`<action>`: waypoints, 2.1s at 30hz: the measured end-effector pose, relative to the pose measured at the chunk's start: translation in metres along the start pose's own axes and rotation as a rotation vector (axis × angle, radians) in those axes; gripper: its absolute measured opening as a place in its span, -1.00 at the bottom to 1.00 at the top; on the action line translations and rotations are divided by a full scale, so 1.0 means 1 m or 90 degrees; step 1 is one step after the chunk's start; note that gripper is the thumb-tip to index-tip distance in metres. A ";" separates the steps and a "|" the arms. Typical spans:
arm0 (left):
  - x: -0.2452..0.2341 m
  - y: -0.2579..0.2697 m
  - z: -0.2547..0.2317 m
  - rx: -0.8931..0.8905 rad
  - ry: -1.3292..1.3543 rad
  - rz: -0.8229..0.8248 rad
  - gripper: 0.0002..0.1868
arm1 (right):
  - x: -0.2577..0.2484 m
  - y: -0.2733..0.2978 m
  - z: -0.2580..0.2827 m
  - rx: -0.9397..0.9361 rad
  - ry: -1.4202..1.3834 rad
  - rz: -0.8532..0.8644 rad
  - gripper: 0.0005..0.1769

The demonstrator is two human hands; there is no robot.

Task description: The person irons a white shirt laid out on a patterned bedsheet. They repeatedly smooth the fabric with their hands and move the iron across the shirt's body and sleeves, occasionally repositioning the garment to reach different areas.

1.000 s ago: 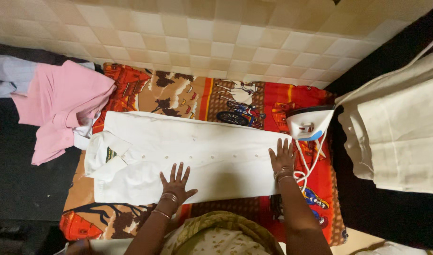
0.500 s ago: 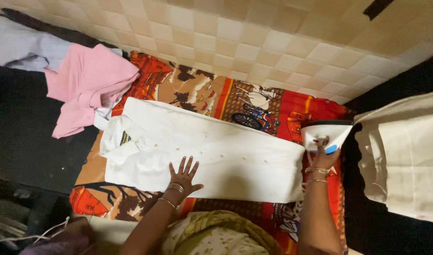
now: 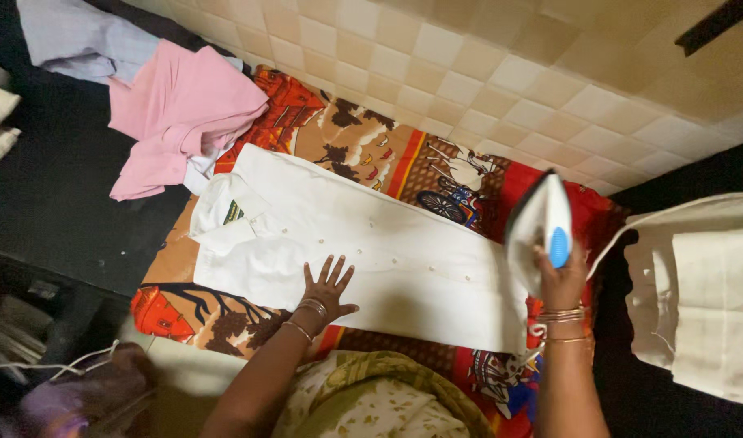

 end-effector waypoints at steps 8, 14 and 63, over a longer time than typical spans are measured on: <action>0.004 -0.002 0.002 0.000 0.006 -0.026 0.22 | 0.166 0.076 0.079 0.118 0.184 0.317 -0.45; 0.007 0.002 0.007 0.019 0.057 -0.052 0.24 | 0.184 0.128 0.080 0.049 0.323 0.432 -0.04; 0.011 0.004 0.007 0.002 0.015 -0.039 0.17 | 0.062 0.144 0.013 0.183 0.579 0.226 0.00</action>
Point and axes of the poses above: each hand's wrist, its own y-axis away from the middle knuckle, its own x-axis out of the palm, z = x × y, the point moved 4 cm from there along -y, towards the middle knuckle, and after that the axes turned 3 degrees about -y, right-handed, at the moved point
